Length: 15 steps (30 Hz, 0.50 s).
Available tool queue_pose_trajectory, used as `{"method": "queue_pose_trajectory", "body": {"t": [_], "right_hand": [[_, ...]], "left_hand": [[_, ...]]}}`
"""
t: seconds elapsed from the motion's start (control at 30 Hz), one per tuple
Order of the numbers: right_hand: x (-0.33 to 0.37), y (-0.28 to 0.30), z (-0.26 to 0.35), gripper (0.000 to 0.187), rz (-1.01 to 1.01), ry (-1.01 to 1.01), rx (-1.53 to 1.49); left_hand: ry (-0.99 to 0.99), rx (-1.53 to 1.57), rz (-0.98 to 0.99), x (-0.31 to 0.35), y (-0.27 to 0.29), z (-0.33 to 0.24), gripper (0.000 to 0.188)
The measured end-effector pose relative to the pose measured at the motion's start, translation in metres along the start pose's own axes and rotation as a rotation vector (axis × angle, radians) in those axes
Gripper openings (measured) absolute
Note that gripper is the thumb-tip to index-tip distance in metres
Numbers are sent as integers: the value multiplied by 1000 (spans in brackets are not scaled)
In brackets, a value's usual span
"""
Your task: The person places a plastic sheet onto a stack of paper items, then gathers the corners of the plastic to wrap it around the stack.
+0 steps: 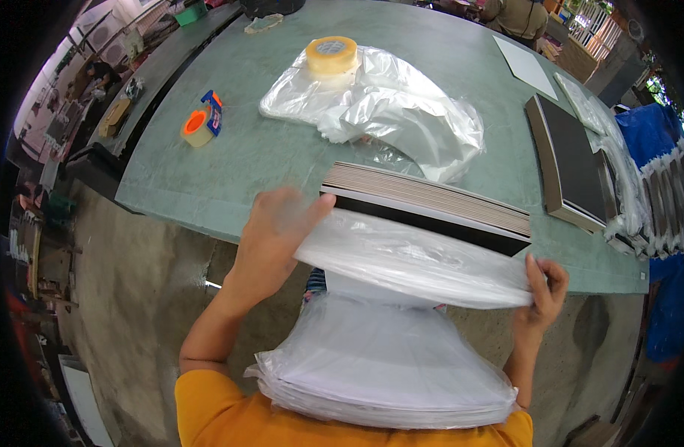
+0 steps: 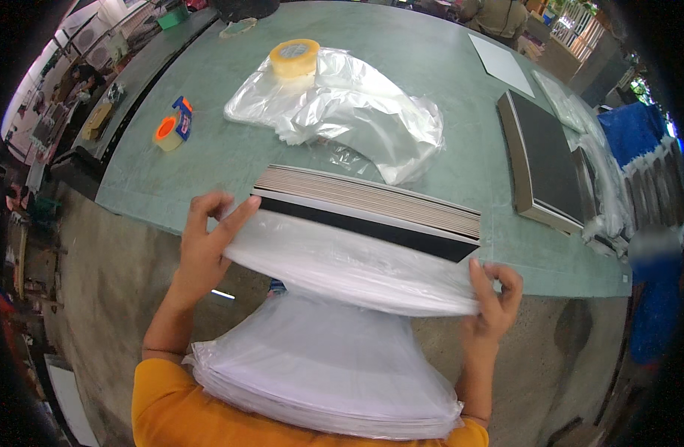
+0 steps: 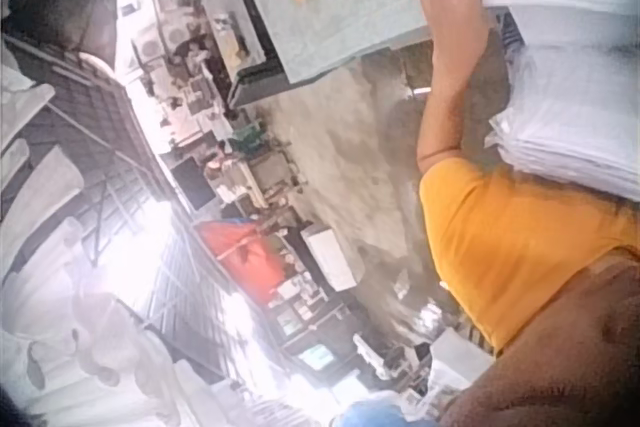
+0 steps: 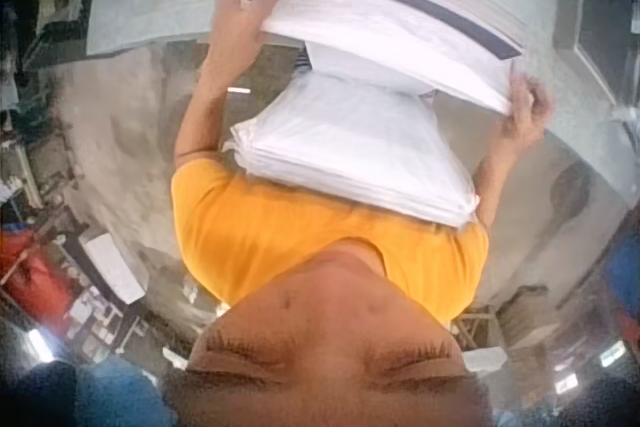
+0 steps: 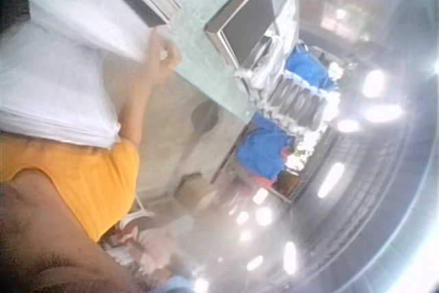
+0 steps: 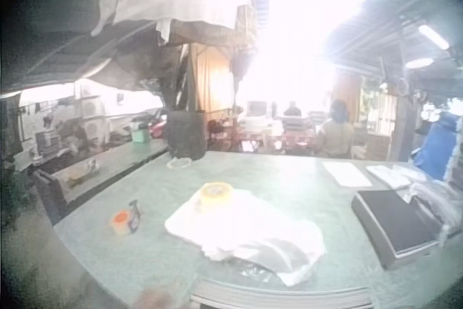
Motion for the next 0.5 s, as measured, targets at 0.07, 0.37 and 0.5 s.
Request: {"method": "queue_pose_trajectory", "body": {"t": [0.07,0.37,0.5], "right_hand": [[11,3,-23,32,84,-171,-520],[147,-127,-42,23,1164,-943,-1450],[269,-205,-78,20,990,-1056,-1157]], "left_hand": [[-20,243,1,11,8,5,53],[901,1812,828,138,-126,87,27],[1268,1741,751,218,-207,128,18]]}}
Point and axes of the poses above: each hand's wrist, its own x-axis away from the middle knuckle, its own y-axis out of the back of the hand, z = x × y, the point moved 4 cm from there along -x, towards the middle knuckle, and after that the axes turned 9 degrees about x, right-handed, at the moved point
